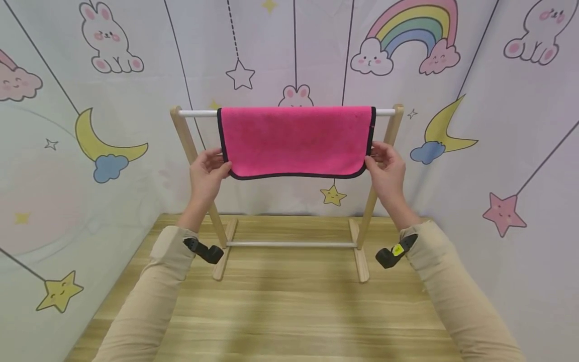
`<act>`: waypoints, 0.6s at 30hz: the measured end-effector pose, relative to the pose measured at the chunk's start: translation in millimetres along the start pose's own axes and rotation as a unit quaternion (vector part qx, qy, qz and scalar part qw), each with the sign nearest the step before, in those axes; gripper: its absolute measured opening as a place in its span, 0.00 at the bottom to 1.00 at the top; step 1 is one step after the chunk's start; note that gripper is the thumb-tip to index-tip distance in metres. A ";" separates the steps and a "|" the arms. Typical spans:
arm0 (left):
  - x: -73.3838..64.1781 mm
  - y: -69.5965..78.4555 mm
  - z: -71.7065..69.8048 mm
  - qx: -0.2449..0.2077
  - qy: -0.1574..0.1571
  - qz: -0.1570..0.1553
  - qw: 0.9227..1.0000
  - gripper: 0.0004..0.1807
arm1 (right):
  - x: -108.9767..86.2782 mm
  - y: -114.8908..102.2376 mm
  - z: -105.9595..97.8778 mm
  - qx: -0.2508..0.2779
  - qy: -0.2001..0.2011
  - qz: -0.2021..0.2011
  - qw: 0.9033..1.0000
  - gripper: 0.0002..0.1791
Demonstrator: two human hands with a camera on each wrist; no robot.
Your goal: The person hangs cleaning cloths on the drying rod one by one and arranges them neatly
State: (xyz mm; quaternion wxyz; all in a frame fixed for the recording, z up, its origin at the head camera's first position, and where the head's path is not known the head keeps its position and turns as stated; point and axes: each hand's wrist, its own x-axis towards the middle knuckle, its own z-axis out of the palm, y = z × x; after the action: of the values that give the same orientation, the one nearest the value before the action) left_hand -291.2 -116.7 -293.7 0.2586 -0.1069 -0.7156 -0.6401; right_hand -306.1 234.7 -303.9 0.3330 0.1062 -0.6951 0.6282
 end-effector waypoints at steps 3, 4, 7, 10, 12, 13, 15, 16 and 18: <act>-0.8 0.3 -0.2 0.006 -0.001 0.002 1.000 0.17 | -1.8 1.2 -0.9 -0.012 -0.002 0.004 1.000 0.15; -0.8 0.5 -0.3 0.007 -0.002 0.003 1.000 0.17 | -2.4 1.9 -1.2 -0.016 -0.004 0.005 1.000 0.15; -0.7 1.4 -0.3 0.013 -0.003 0.010 1.000 0.17 | -3.3 4.7 -1.6 -0.022 -0.006 0.008 1.000 0.16; 0.2 1.0 -0.6 0.011 -0.004 0.017 1.000 0.17 | -3.0 6.1 -1.7 -0.022 -0.007 0.000 1.000 0.16; 0.5 0.1 -1.0 0.013 -0.004 0.017 1.000 0.17 | -2.9 6.3 -1.8 -0.021 -0.008 -0.008 1.000 0.16; 1.5 -2.8 -1.5 0.012 -0.005 0.014 1.000 0.18 | -3.1 6.3 -1.9 -0.020 -0.009 -0.012 1.000 0.16; 3.3 -10.5 -3.6 0.016 -0.008 0.010 1.000 0.19 | -4.2 7.4 -3.2 -0.029 -0.012 -0.019 0.999 0.16; 3.8 -14.8 -5.4 0.024 -0.011 0.009 1.000 0.19 | -5.1 8.3 -4.4 -0.040 -0.013 -0.019 0.999 0.16; 3.5 -23.6 -10.1 0.048 -0.022 0.008 0.999 0.20 | -8.1 11.1 -8.6 -0.070 -0.018 -0.016 0.997 0.17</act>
State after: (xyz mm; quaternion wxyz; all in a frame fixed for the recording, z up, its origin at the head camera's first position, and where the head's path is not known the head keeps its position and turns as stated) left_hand -303.3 -130.9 -311.7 0.2530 -0.1138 -0.7500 -0.6005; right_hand -303.4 242.7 -317.8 0.3369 0.1048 -0.7418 0.5703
